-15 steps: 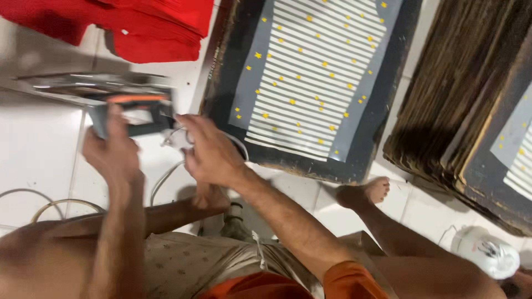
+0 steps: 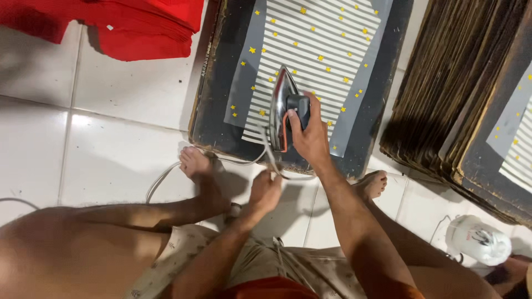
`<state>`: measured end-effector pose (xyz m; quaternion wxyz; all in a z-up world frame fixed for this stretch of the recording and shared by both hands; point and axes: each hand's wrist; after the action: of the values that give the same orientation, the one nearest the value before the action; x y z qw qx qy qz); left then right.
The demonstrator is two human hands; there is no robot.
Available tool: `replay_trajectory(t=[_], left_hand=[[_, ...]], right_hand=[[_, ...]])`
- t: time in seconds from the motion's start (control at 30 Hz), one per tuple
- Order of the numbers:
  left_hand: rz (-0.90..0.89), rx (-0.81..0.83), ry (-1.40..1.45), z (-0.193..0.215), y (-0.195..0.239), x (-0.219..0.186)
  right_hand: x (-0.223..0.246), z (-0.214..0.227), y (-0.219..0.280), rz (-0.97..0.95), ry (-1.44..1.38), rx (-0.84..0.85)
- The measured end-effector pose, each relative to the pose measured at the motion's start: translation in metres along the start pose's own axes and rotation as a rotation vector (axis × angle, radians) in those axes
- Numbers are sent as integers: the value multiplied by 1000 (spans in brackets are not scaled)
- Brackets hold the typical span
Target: The person irons a piece of striped fabric with yellow stars on a flat board using an electric iron. They smooth the fabric with their hands, iron it thoroughly, and then place a clear plastic sheet over it before ironing again.
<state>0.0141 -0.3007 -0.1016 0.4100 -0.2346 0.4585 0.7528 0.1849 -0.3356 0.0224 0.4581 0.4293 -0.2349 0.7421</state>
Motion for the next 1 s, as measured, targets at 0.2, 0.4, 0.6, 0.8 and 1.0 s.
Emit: replay_trajectory(t=[0.2, 0.4, 0.6, 0.8, 1.0], left_hand=[[510, 147, 873, -3, 27, -35], [575, 80, 796, -6, 42, -31], [-272, -375, -298, 59, -15, -41], [-378, -281, -477, 46, -42, -21], [-445, -140, -531, 40, -42, -18]], right_hand=[[-72, -36, -46, -94, 116, -6], [-131, -90, -87, -294, 332, 25], [-127, -93, -85, -321, 466, 57], [-109, -91, -86, -361, 451, 84], [-113, -93, -87, -351, 435, 82]])
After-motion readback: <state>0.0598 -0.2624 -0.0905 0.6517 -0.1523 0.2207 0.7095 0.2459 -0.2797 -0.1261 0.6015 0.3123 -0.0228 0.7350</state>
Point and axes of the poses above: each hand's wrist, its own y-axis away from the middle knuckle, its own z-axis out of the back of the hand, x = y × z, and after that the axes turned 7 degrees about -y, right-handed
